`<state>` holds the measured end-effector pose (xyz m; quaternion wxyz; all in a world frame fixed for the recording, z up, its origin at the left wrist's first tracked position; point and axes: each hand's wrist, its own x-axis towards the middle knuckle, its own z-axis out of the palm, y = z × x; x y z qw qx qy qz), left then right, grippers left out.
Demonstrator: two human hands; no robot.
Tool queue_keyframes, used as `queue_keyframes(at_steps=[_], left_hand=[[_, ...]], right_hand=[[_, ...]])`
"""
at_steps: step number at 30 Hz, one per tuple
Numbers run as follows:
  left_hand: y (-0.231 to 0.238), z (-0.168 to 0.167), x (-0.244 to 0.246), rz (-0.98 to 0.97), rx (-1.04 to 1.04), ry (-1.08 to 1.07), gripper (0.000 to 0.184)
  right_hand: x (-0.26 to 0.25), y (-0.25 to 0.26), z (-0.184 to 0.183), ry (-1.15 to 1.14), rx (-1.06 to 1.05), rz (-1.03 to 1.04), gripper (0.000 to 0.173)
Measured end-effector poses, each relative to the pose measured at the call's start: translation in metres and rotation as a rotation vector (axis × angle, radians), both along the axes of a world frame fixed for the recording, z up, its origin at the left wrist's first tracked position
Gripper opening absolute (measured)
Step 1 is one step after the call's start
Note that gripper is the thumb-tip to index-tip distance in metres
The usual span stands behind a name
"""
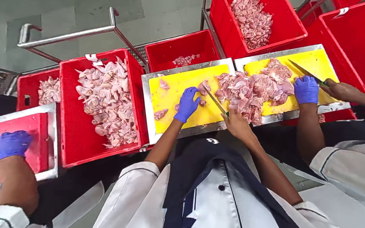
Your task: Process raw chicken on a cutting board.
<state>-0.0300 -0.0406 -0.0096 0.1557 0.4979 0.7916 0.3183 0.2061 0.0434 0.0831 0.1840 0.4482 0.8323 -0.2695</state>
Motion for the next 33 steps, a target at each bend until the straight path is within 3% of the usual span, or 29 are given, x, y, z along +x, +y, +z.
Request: queue_keyframes(at_steps=[3,6,13,15,21,27,30,33], left_hand=[[0.04,-0.011,-0.008,-0.127,0.069,-0.035,0.021],[0.053,-0.023,-0.016,-0.158,0.034,-0.039,0.023],[0.048,-0.019,-0.03,-0.211,0.075,0.026,0.014],[0.047,-0.019,-0.033,-0.203,0.047,0.044,0.015],[0.039,-0.016,-0.028,-0.069,-0.095,0.176,0.021],[-0.016,0.0,-0.013,0.085,-0.351,0.168,0.036],[-0.031,-0.008,-0.011,0.16,-0.254,0.105,0.035],[-0.025,-0.012,-0.015,0.09,-0.127,-0.032,0.033]], right_hand=[[-0.017,0.015,0.002,-0.07,0.018,0.025,0.057],[-0.031,0.021,0.002,-0.151,-0.02,0.023,0.057],[-0.122,0.036,-0.038,0.025,-0.058,-0.032,0.053],[-0.115,0.031,-0.038,0.022,-0.049,-0.033,0.054],[-0.027,0.003,-0.038,-0.065,-0.035,-0.074,0.058],[-0.015,-0.004,-0.026,-0.07,-0.005,-0.06,0.057],[-0.022,-0.02,-0.003,-0.061,-0.024,0.004,0.056],[-0.032,-0.03,0.003,-0.136,-0.105,0.072,0.055]])
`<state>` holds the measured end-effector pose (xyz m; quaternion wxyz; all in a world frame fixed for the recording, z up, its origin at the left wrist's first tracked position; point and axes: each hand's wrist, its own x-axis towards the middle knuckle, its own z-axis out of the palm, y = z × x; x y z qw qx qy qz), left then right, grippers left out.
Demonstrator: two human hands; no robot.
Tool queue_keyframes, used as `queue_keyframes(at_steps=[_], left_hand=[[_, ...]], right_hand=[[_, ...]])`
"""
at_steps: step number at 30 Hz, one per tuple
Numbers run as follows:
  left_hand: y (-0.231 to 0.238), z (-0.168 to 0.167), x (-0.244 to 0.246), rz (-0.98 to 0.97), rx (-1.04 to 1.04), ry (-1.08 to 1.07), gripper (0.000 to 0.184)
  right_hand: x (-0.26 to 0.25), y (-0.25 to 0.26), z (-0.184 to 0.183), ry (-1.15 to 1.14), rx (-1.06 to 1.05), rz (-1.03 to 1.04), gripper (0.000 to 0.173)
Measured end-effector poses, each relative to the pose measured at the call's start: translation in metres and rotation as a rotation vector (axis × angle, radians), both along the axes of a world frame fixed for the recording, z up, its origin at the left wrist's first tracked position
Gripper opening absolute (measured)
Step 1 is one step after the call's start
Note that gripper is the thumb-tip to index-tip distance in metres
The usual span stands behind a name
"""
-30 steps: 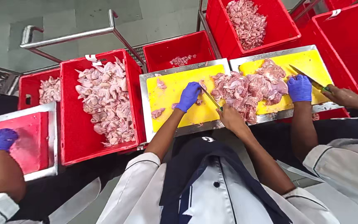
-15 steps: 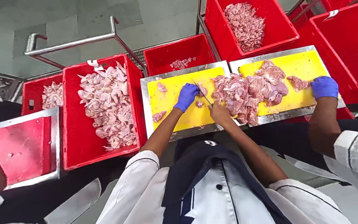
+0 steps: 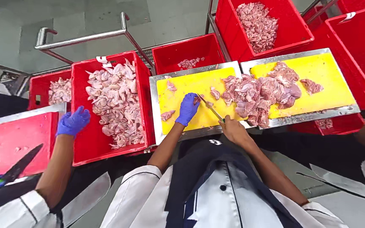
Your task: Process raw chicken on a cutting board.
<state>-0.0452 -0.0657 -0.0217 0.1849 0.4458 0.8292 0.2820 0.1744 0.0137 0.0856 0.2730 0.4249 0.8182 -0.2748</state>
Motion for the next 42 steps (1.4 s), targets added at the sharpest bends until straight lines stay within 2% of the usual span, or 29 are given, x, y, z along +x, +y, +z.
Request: queue_keyframes(at_steps=[6,8,10,12,14,15,18,22,24,26,28,30,34,37,39,42], left_hand=[[0.009,-0.003,-0.016,-0.164,0.075,-0.081,0.016],[0.006,-0.003,-0.015,-0.192,0.079,-0.066,0.014],[0.002,0.001,-0.012,-0.158,-0.002,-0.045,0.016],[-0.006,0.015,-0.004,-0.093,-0.184,-0.024,0.021],[-0.011,0.032,0.003,-0.05,-0.376,-0.014,0.028],[-0.012,0.037,0.006,-0.043,-0.407,-0.002,0.032],[0.007,0.037,0.006,-0.103,-0.185,-0.001,0.038],[0.073,0.014,0.011,-0.431,0.098,-0.002,0.033],[0.089,0.008,0.01,-0.469,0.092,0.031,0.025],[0.087,0.017,0.001,-0.361,0.044,0.036,0.024],[0.065,0.017,-0.011,-0.24,0.053,0.076,0.025],[0.034,0.006,-0.022,-0.207,0.031,0.118,0.026],[-0.003,-0.003,-0.03,-0.157,0.015,0.032,0.032],[0.001,0.003,-0.023,-0.001,0.036,-0.085,0.048],[0.008,0.004,-0.022,0.021,0.049,-0.085,0.041],[0.016,0.004,-0.025,-0.045,-0.021,-0.06,0.027]], right_hand=[[-0.068,-0.003,-0.043,0.108,-0.056,-0.113,0.053],[-0.068,-0.007,-0.044,0.098,-0.051,-0.118,0.053],[-0.043,-0.009,-0.043,0.082,-0.085,-0.138,0.056],[0.001,-0.009,-0.053,0.117,-0.176,-0.186,0.058],[0.047,-0.007,-0.071,0.233,-0.305,-0.263,0.057],[0.067,-0.009,-0.078,0.287,-0.342,-0.309,0.055],[0.102,-0.018,-0.08,0.378,-0.34,-0.425,0.049],[0.116,-0.028,-0.064,0.343,-0.189,-0.477,0.049],[0.111,-0.03,-0.057,0.337,-0.076,-0.485,0.051],[0.101,-0.024,-0.048,0.316,-0.002,-0.479,0.052],[0.088,-0.02,-0.042,0.303,0.029,-0.47,0.052],[0.073,-0.019,-0.04,0.312,0.02,-0.451,0.052],[0.04,-0.015,-0.033,0.228,-0.003,-0.267,0.056],[0.016,-0.008,-0.019,0.132,0.035,-0.1,0.058],[0.004,-0.005,-0.006,0.071,0.045,-0.028,0.057],[-0.021,0.003,0.0,0.016,0.009,-0.012,0.057]])
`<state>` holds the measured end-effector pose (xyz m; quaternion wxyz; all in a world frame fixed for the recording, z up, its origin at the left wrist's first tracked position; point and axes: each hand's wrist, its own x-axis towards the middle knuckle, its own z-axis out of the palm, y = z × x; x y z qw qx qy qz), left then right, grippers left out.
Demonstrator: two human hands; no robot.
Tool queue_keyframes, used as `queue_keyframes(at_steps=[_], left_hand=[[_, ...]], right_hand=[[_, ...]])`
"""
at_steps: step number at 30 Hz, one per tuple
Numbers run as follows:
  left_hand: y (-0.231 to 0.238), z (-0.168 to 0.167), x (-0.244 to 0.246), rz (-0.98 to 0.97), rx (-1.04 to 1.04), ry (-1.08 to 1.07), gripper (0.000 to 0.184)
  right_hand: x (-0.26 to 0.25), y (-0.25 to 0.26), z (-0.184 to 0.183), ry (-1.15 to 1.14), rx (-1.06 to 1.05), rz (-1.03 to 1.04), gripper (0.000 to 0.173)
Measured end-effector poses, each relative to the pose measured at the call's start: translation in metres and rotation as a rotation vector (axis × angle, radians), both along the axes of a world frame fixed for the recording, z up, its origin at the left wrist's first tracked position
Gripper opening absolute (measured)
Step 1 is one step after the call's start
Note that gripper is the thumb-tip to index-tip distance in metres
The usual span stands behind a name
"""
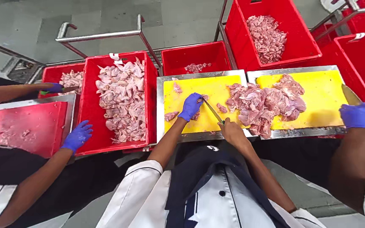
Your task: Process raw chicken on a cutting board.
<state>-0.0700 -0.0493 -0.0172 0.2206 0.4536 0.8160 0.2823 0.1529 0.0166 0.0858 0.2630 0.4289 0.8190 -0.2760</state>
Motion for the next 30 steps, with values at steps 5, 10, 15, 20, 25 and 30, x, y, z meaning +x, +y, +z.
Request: queue_keyframes(at_steps=[5,10,15,20,25,30], left_hand=[[0.003,0.002,-0.004,-0.06,-0.076,-0.029,0.025],[0.002,-0.001,0.003,0.072,-0.053,-0.026,0.025],[0.015,0.002,0.014,0.356,-0.018,-0.093,0.031],[0.032,-0.001,0.036,0.017,-0.002,0.041,0.029],[0.012,0.028,0.004,-0.08,-0.127,-0.039,0.029],[-0.069,0.032,0.01,0.13,-0.17,0.016,0.047]], right_hand=[[-0.075,0.011,-0.045,0.121,-0.057,-0.059,0.056],[-0.032,-0.006,-0.042,0.068,-0.078,-0.073,0.056],[0.073,-0.012,-0.049,0.062,-0.239,-0.086,0.056],[0.123,-0.012,-0.051,0.136,-0.222,-0.123,0.051],[0.142,-0.005,-0.043,0.127,-0.223,-0.101,0.05],[0.141,0.008,-0.046,0.111,-0.233,-0.061,0.052]])
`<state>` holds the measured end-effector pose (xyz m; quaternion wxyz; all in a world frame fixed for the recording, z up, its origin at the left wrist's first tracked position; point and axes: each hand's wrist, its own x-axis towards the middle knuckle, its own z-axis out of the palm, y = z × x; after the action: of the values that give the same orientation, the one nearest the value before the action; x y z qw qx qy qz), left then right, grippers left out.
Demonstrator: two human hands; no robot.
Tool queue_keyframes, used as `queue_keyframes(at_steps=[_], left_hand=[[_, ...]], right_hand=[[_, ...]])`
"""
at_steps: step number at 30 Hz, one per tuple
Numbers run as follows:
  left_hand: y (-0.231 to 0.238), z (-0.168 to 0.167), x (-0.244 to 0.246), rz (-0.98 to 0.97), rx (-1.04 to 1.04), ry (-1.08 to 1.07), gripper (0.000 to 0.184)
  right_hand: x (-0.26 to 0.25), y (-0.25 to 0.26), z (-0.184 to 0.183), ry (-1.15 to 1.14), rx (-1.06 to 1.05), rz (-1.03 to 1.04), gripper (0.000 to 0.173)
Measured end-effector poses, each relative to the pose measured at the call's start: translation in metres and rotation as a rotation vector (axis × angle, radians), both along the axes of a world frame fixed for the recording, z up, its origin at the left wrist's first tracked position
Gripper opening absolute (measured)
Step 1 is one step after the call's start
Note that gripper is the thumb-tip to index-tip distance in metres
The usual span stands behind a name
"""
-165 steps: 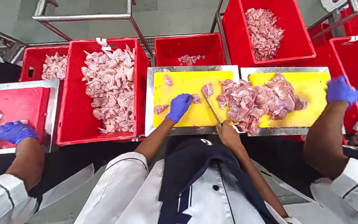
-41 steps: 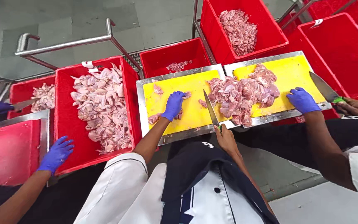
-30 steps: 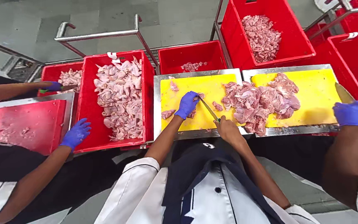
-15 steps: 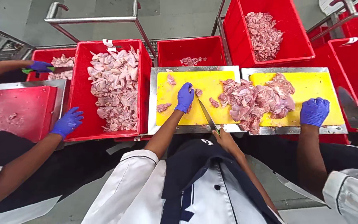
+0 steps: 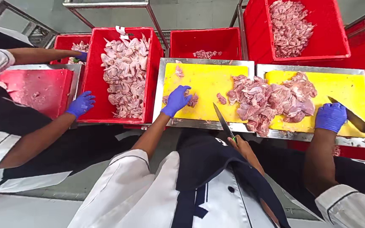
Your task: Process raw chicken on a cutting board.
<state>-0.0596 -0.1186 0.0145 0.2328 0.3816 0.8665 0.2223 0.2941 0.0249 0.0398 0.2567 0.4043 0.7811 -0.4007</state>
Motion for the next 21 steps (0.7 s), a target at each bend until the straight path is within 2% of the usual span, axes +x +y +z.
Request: queue_keyframes(at_steps=[2,7,13,15,18,20,21], left_hand=[[-0.003,-0.01,0.03,0.015,-0.048,-0.009,0.061],[0.028,-0.026,0.061,-0.127,-0.013,0.01,0.035],[0.037,-0.003,0.071,-0.185,-0.2,-0.084,0.033],[0.04,0.016,0.075,-0.334,-0.333,-0.215,0.034],[0.068,0.04,0.082,-0.73,-0.511,-0.473,0.026],[0.112,0.06,0.086,-0.922,-0.483,-0.579,0.025],[0.141,0.073,0.086,-0.908,-0.357,-0.592,0.027]], right_hand=[[-0.001,0.005,-0.005,0.003,-0.008,0.016,0.053],[0.002,0.014,-0.008,0.025,-0.054,0.08,0.054],[0.018,0.03,-0.007,0.037,-0.055,0.064,0.053],[0.03,0.033,-0.005,0.053,-0.05,0.032,0.053],[0.05,0.037,-0.006,0.073,-0.059,-0.002,0.052],[0.062,0.037,-0.011,0.089,-0.061,-0.016,0.052],[0.066,0.036,-0.012,0.092,-0.067,-0.024,0.052]])
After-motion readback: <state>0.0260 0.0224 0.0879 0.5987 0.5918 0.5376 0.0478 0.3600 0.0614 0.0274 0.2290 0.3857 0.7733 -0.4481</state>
